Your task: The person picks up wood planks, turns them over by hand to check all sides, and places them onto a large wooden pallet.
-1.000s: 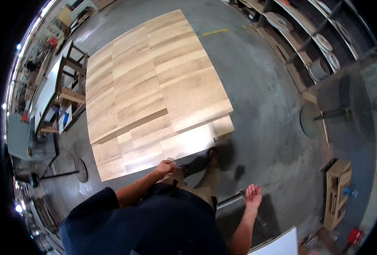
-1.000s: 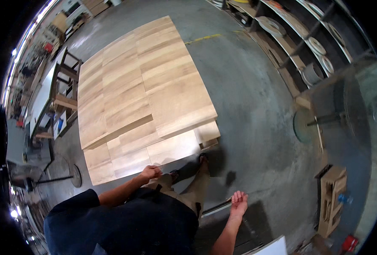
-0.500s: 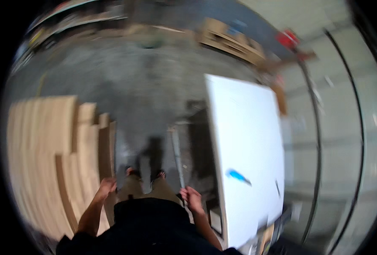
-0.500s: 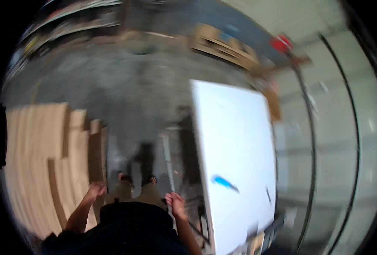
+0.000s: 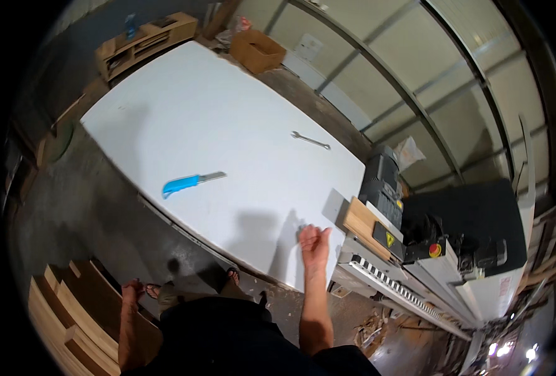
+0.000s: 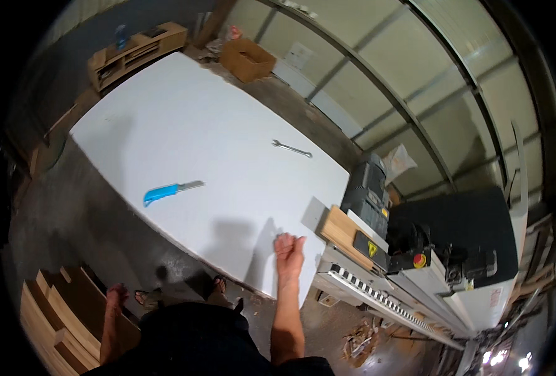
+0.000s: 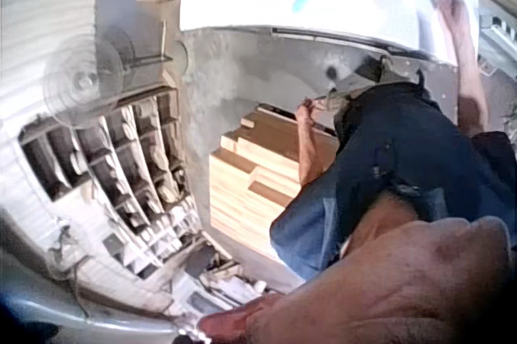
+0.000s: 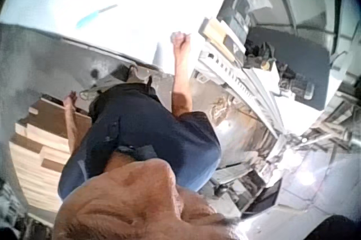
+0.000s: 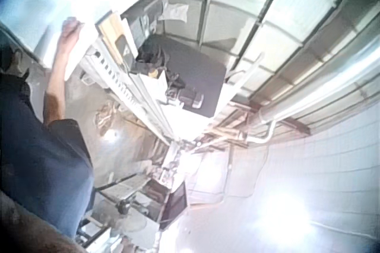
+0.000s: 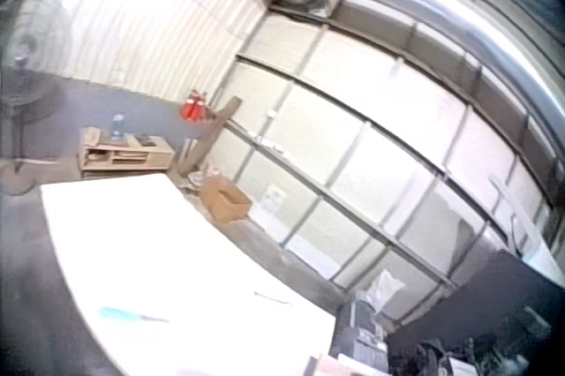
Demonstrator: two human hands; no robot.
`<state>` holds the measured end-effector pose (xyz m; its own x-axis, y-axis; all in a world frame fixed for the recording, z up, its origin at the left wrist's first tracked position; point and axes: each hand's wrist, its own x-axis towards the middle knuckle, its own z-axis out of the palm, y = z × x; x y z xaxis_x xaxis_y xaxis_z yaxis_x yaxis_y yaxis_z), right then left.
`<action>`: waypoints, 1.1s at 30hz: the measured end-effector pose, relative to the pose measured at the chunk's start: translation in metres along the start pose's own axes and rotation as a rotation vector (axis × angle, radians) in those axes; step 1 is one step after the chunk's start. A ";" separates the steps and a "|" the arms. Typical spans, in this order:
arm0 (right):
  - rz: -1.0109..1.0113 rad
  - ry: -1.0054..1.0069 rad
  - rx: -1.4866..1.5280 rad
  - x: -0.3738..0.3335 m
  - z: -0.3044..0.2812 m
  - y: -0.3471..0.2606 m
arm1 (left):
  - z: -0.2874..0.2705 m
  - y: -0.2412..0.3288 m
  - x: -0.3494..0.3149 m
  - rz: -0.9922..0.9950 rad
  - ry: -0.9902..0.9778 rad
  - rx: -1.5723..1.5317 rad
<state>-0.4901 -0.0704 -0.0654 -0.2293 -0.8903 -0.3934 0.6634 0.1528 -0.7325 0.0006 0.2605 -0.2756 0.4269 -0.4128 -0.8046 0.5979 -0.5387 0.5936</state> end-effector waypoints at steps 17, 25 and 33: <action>0.061 -0.065 -0.037 0.016 -0.037 0.040 | 0.451 0.096 -0.195 0.285 -1.065 0.333; 0.281 -0.059 0.023 -0.064 -0.006 0.067 | 0.437 0.104 -0.154 0.257 -1.062 0.265; 0.183 0.194 0.129 -0.053 -0.063 0.063 | 0.423 0.149 -0.105 0.282 -1.004 0.598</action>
<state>-0.4814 0.0138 -0.1253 -0.2215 -0.7524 -0.6204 0.7885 0.2361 -0.5679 -0.2424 -0.0873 -0.0953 -0.3855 -0.8159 -0.4308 0.0452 -0.4831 0.8744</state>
